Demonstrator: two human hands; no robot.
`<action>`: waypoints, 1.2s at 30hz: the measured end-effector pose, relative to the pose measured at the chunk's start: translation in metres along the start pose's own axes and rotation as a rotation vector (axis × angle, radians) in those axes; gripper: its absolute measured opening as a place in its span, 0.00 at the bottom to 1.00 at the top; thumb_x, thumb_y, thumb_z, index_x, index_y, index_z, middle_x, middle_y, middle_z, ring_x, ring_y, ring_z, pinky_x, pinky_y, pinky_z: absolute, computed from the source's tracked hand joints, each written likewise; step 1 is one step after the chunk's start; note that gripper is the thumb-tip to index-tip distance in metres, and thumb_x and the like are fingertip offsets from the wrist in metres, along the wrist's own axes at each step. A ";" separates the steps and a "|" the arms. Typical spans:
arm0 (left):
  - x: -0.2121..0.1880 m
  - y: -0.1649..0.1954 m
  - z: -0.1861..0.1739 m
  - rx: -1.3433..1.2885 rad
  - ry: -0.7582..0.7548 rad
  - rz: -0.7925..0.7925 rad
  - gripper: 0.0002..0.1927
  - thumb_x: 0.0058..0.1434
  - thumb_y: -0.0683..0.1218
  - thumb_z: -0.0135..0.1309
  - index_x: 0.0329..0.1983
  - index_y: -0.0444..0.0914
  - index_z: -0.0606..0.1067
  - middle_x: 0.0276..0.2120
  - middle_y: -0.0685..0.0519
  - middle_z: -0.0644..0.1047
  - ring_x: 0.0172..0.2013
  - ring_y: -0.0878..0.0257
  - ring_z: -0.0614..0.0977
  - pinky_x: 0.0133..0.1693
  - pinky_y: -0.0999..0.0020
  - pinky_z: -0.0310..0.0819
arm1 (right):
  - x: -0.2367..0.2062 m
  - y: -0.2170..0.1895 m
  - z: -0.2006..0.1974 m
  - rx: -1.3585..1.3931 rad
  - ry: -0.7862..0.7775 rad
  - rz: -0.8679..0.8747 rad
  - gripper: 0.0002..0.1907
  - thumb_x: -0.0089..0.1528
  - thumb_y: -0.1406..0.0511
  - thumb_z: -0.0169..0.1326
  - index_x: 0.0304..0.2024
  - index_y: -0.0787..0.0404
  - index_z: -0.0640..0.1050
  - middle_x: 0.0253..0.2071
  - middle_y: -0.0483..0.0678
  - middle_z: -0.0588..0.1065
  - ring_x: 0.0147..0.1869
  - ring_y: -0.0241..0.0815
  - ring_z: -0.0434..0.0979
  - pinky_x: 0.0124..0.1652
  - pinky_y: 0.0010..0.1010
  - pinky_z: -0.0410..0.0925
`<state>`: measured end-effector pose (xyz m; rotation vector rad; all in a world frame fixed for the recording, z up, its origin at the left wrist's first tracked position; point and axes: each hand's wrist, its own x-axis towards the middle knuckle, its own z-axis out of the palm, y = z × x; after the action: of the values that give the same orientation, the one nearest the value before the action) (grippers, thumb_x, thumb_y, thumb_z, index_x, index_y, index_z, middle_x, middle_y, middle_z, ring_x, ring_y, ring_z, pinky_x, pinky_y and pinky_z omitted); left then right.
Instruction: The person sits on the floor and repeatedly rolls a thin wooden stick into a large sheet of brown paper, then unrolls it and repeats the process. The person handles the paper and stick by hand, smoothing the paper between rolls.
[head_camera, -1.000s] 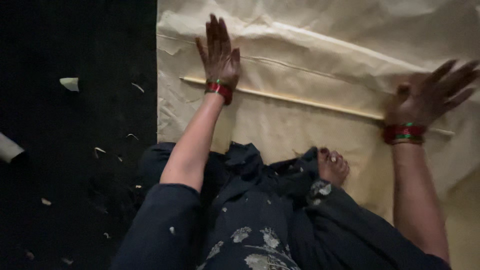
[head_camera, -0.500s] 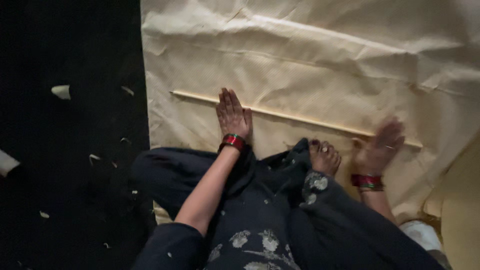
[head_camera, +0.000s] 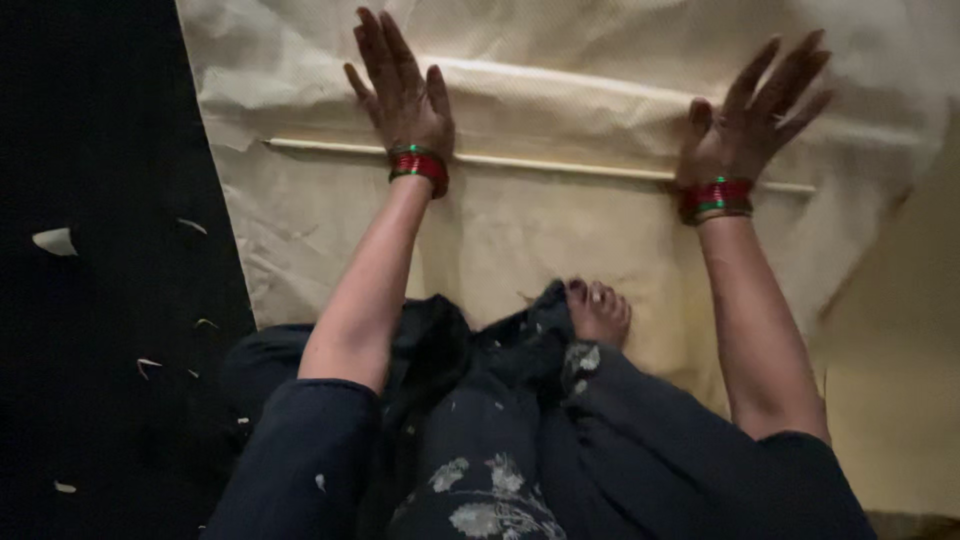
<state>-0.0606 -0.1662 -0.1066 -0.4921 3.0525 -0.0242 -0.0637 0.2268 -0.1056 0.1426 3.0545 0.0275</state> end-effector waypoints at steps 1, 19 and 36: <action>-0.011 -0.005 0.005 -0.134 0.109 0.010 0.39 0.75 0.68 0.16 0.83 0.46 0.37 0.82 0.55 0.36 0.80 0.62 0.40 0.78 0.50 0.25 | -0.011 0.003 0.000 0.038 -0.064 0.013 0.39 0.74 0.40 0.06 0.80 0.53 0.33 0.83 0.58 0.33 0.87 0.57 0.29 0.79 0.57 0.27; -0.195 -0.069 0.029 -0.098 -0.079 -0.043 0.38 0.75 0.63 0.25 0.82 0.39 0.44 0.80 0.44 0.42 0.79 0.48 0.42 0.74 0.41 0.28 | -0.133 -0.036 0.018 0.226 -0.289 -0.285 0.49 0.69 0.41 0.45 0.79 0.55 0.38 0.82 0.51 0.33 0.85 0.47 0.29 0.75 0.61 0.26; -0.166 -0.070 0.027 -0.172 0.004 0.023 0.43 0.73 0.68 0.24 0.81 0.38 0.40 0.80 0.48 0.39 0.79 0.54 0.39 0.73 0.44 0.17 | -0.102 -0.026 0.003 0.412 0.208 -0.533 0.59 0.64 0.27 0.45 0.77 0.49 0.35 0.79 0.53 0.48 0.85 0.50 0.40 0.74 0.60 0.28</action>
<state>0.1201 -0.1809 -0.1246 -0.4666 3.0792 0.2402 0.0349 0.1910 -0.1008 -0.6877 3.1405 -0.6549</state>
